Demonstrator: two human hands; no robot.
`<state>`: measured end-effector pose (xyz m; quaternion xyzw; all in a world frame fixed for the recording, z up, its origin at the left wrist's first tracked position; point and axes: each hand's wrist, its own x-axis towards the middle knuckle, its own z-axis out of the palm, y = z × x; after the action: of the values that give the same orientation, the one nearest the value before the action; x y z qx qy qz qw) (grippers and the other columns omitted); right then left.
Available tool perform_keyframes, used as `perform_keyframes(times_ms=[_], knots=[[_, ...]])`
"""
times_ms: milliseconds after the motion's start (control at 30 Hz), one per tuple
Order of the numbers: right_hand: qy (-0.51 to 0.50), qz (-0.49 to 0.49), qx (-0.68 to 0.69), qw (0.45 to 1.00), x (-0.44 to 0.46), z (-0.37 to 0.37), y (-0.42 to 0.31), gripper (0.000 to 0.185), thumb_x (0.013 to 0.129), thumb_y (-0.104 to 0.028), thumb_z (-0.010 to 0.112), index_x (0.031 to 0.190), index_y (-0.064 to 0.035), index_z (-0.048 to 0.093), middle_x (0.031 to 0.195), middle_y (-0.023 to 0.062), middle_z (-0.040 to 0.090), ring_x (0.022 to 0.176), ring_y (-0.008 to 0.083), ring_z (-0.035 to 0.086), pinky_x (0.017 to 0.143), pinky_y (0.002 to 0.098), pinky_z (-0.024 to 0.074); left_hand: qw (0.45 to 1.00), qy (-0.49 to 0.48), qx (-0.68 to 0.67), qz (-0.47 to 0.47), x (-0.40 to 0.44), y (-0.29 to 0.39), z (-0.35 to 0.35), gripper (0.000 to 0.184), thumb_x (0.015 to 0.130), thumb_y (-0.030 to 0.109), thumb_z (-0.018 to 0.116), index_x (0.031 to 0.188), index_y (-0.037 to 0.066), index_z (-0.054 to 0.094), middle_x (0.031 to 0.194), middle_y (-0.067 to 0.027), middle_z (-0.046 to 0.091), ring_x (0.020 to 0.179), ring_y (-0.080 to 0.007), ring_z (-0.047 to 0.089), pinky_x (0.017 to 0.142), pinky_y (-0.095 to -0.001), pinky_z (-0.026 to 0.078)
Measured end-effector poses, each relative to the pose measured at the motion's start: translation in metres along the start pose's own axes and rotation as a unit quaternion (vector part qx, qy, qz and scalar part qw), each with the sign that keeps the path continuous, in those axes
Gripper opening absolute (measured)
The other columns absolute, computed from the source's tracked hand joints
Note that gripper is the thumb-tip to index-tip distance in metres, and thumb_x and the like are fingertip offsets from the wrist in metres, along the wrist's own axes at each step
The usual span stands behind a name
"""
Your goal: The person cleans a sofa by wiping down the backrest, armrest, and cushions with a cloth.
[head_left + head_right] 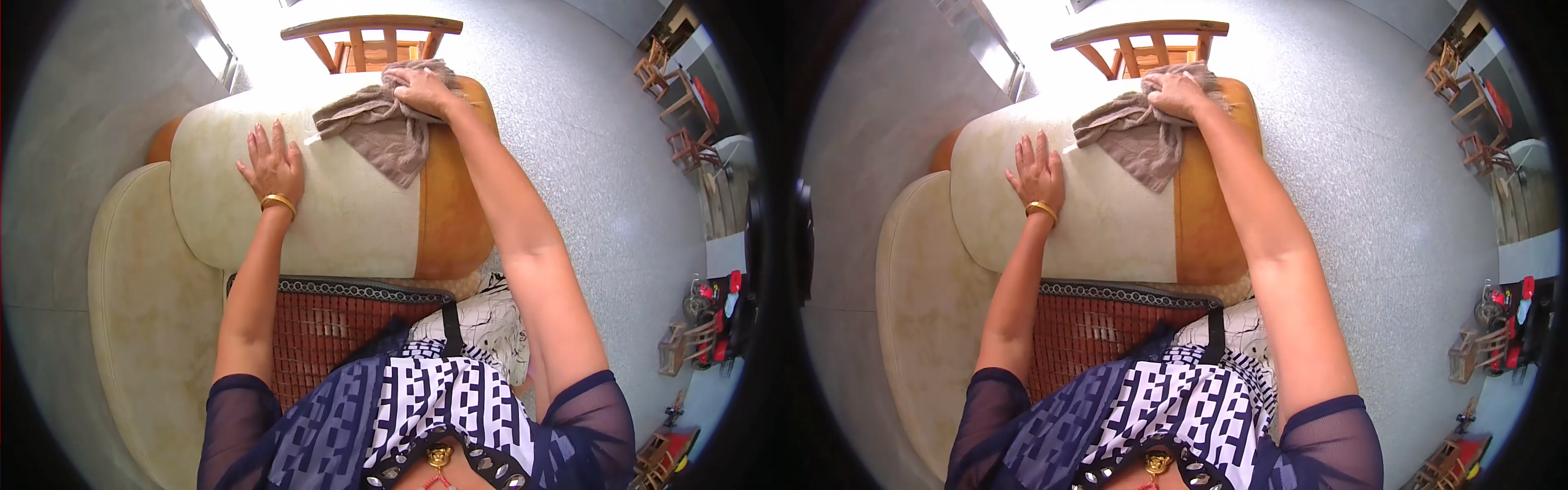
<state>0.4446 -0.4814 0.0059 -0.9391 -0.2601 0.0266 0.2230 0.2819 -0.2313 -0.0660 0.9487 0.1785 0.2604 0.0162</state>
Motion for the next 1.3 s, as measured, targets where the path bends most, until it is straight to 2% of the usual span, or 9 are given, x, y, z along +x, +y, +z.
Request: perform_keyframes(times_ms=[100, 300, 567, 867, 1033, 1133, 1200, 1267, 1300], knots=[[0.005, -0.052, 0.02, 0.998, -0.036, 0.006, -0.012, 0.059, 0.074, -0.026, 0.045, 0.133, -0.017, 0.048, 0.141, 0.009, 0.044, 0.133, 0.0223, 0.037, 0.116, 0.0426, 0.0146, 1.0, 0.0, -0.004, -0.002, 0.0, -0.001, 0.0, 0.052, 0.09, 0.039, 0.041, 0.14, 0.023, 0.041, 0.15, -0.0095, 0.03, 0.14, -0.026, 0.024, 0.107, -0.0617, 0.014], [0.134, -0.138, 0.025, 0.981, -0.133, 0.033, -0.02, 0.054, 0.072, -0.008, 0.052, 0.126, -0.01, 0.052, 0.135, 0.0138, 0.048, 0.132, 0.0266, 0.038, 0.114, 0.0435, 0.0213, 1.0, -0.002, -0.004, -0.005, -0.001, -0.002, 0.002, 0.052, 0.09, 0.039, 0.042, 0.14, 0.024, 0.041, 0.15, -0.0087, 0.03, 0.14, -0.0251, 0.024, 0.108, -0.06, 0.014], [0.187, -0.12, -0.071, 0.972, -0.215, 0.044, -0.041, 0.05, 0.076, -0.01, 0.054, 0.125, -0.0041, 0.051, 0.13, 0.0184, 0.05, 0.128, 0.0323, 0.041, 0.109, 0.0467, 0.0274, 1.0, -0.005, 0.0, -0.009, -0.001, -0.001, 0.001, 0.051, 0.091, 0.039, 0.041, 0.14, 0.024, 0.042, 0.15, -0.0082, 0.029, 0.14, -0.0249, 0.024, 0.109, -0.0596, 0.013], [0.203, -0.082, -0.062, 0.974, -0.125, 0.03, -0.019, 0.044, 0.084, -0.019, 0.05, 0.125, -0.0017, 0.049, 0.13, 0.0206, 0.05, 0.127, 0.0341, 0.042, 0.107, 0.0491, 0.0288, 1.0, 0.005, -0.013, -0.005, -0.001, -0.002, 0.003, 0.051, 0.091, 0.039, 0.041, 0.14, 0.024, 0.042, 0.15, -0.0079, 0.029, 0.14, -0.0248, 0.024, 0.108, -0.0606, 0.012], [0.085, 0.002, -0.078, 0.993, -0.057, 0.011, -0.004, 0.044, 0.087, -0.012, 0.042, 0.131, -0.006, 0.042, 0.134, 0.016, 0.047, 0.129, 0.0287, 0.041, 0.111, 0.047, 0.0261, 1.0, 0.007, -0.013, 0.001, -0.002, -0.002, 0.003, 0.05, 0.091, 0.039, 0.041, 0.14, 0.024, 0.042, 0.15, -0.008, 0.03, 0.14, -0.0253, 0.024, 0.108, -0.0612, 0.012], [-0.043, 0.081, 0.011, 0.996, -0.012, -0.017, 0.003, 0.051, 0.085, -0.008, 0.042, 0.136, -0.0148, 0.039, 0.133, 0.0165, 0.049, 0.122, 0.0281, 0.049, 0.107, 0.0395, 0.036, 1.0, 0.003, -0.021, -0.003, -0.001, -0.002, 0.002, 0.05, 0.091, 0.039, 0.041, 0.139, 0.024, 0.042, 0.15, -0.0081, 0.03, 0.14, -0.0257, 0.024, 0.108, -0.0614, 0.012], [-0.039, 0.078, -0.01, 0.996, 0.022, -0.014, 0.021, 0.059, 0.083, -0.007, 0.042, 0.142, -0.0133, 0.035, 0.14, 0.0148, 0.043, 0.128, 0.027, 0.043, 0.108, 0.0375, 0.0347, 1.0, 0.013, -0.024, -0.002, -0.002, -0.001, 0.001, 0.05, 0.091, 0.039, 0.041, 0.139, 0.024, 0.043, 0.15, -0.008, 0.031, 0.139, -0.0257, 0.025, 0.108, -0.0612, 0.012], [-0.063, 0.087, -0.023, 0.994, 0.034, -0.012, 0.024, 0.056, 0.089, -0.022, 0.044, 0.143, -0.011, 0.034, 0.142, 0.0144, 0.04, 0.131, 0.0268, 0.039, 0.11, 0.0367, 0.0325, 1.0, 0.01, -0.02, -0.003, -0.001, -0.002, 0.002, 0.05, 0.091, 0.039, 0.041, 0.139, 0.025, 0.043, 0.15, -0.0077, 0.031, 0.139, -0.0255, 0.025, 0.108, -0.0611, 0.012], [-0.064, 0.087, -0.022, 0.994, 0.03, -0.015, 0.021, 0.056, 0.089, -0.022, 0.044, 0.143, -0.011, 0.034, 0.142, 0.0144, 0.04, 0.131, 0.0268, 0.039, 0.11, 0.0367, 0.0325, 1.0, 0.009, -0.017, -0.005, -0.002, -0.002, 0.003, 0.05, 0.09, 0.039, 0.042, 0.139, 0.025, 0.043, 0.15, -0.0075, 0.031, 0.139, -0.0253, 0.025, 0.108, -0.0609, 0.012]])
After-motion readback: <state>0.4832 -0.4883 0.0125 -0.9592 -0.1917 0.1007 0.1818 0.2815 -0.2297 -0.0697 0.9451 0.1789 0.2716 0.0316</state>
